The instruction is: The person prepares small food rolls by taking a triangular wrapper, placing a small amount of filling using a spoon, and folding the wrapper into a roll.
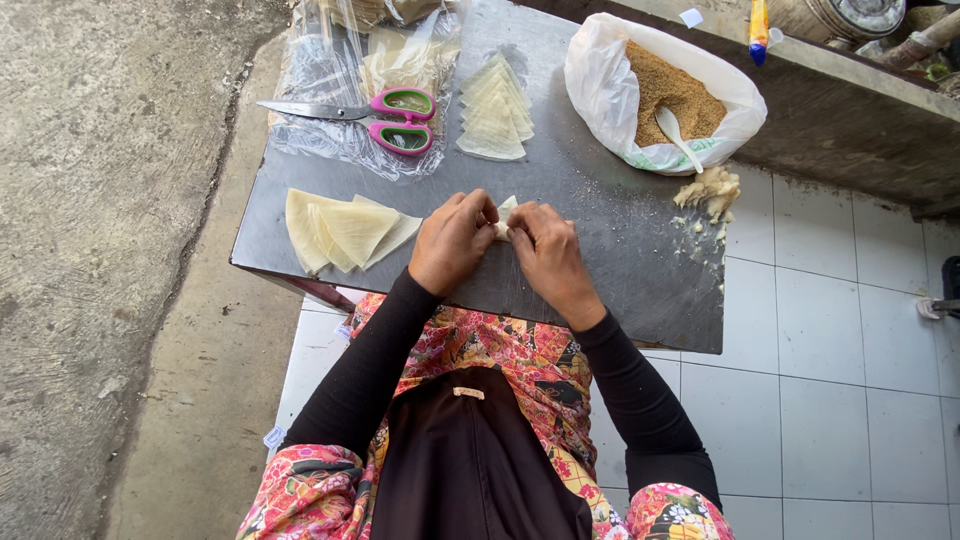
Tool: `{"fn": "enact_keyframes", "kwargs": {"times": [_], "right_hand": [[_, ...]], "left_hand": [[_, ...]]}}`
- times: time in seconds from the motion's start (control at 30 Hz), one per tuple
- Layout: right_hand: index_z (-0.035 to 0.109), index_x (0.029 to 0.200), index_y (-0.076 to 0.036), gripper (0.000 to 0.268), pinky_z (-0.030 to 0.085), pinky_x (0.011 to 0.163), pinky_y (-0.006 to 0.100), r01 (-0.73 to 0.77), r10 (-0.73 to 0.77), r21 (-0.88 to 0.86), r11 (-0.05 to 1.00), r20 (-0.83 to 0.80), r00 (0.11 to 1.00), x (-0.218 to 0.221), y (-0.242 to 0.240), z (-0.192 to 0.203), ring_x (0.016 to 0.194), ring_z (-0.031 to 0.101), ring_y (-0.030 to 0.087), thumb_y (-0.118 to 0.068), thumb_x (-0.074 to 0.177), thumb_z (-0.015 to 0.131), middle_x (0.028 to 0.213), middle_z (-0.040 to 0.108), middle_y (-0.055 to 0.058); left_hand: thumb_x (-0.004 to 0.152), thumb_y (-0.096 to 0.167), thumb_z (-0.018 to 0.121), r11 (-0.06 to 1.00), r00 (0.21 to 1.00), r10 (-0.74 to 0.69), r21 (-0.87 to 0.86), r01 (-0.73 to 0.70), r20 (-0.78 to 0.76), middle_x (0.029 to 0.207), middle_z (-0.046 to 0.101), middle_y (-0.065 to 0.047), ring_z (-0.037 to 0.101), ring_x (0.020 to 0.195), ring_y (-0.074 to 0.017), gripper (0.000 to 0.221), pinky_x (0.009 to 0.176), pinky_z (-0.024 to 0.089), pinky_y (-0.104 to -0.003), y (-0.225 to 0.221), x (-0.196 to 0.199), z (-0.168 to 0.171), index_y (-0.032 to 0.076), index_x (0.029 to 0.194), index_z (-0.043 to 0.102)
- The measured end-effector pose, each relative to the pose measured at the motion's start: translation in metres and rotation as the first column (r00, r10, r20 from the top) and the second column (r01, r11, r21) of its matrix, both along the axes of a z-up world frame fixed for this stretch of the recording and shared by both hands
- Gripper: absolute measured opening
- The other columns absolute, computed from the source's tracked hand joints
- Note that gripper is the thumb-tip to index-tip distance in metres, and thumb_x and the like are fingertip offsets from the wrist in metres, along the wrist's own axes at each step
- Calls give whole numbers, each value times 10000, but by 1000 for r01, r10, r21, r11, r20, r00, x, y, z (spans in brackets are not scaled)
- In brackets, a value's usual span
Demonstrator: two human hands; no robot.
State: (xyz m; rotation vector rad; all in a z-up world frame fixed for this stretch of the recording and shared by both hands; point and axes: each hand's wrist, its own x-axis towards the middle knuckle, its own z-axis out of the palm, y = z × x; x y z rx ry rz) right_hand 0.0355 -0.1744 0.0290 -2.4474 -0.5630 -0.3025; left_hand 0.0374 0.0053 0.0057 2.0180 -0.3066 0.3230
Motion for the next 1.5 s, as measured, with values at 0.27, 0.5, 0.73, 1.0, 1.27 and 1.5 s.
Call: {"fn": "enact_keyframes", "kwargs": {"times": [0.27, 0.5, 0.73, 1.0, 1.27, 1.5], "right_hand": [[731, 1053, -109, 152, 344, 915, 391, -26, 67, -205, 979, 196, 978, -12, 5, 3, 976, 611, 202, -152, 908, 752, 987, 673, 14], [742, 1068, -114, 123, 359, 931, 368, -68, 89, -149, 987, 140, 986, 0, -2, -5, 996, 596, 201, -146, 950, 740, 1009, 665, 10], [710, 1049, -81, 166, 326, 900, 398, -130, 154, -190, 973, 116, 981, 2, -1, 8, 975, 616, 207, -162, 914, 763, 961, 675, 14], [745, 1014, -116, 116, 343, 916, 391, -51, 84, -204, 978, 156, 984, 5, 1, 3, 985, 599, 226, -181, 919, 763, 979, 683, 15], [728, 1109, -77, 173, 347, 947, 389, -72, 149, -263, 962, 287, 946, 6, 0, -2, 1025, 601, 206, -170, 964, 735, 1042, 697, 19], [745, 1023, -114, 112, 341, 899, 380, -21, 121, -335, 942, 282, 952, 8, 5, 5, 948, 586, 193, -188, 940, 759, 949, 677, 14]], "left_hand": [[909, 130, 680, 986, 986, -168, 13, 167, 16, 955, 663, -140, 694, 842, -325, 150, 734, 551, -421, 11, -4, -1, 57, 1034, 640], [915, 132, 686, 983, 992, -83, 171, 66, 98, 915, 635, -168, 655, 863, -379, 115, 750, 525, -464, 2, -2, -15, 44, 978, 648], [862, 145, 715, 978, 991, -130, 167, 121, 42, 916, 645, -144, 651, 876, -368, 105, 753, 518, -461, 6, 18, -25, 80, 931, 668], [860, 197, 735, 987, 992, -128, 96, 128, -6, 911, 637, -126, 650, 886, -348, 149, 754, 513, -445, 11, 23, -18, 92, 947, 675], [902, 202, 718, 994, 998, -5, 111, -1, 58, 948, 636, -118, 663, 850, -347, 130, 715, 527, -438, 2, 13, -20, 96, 951, 661], [920, 221, 718, 993, 999, 44, 108, -46, 29, 956, 615, -111, 670, 812, -317, 158, 697, 533, -419, 1, 9, -10, 79, 963, 662]]}}
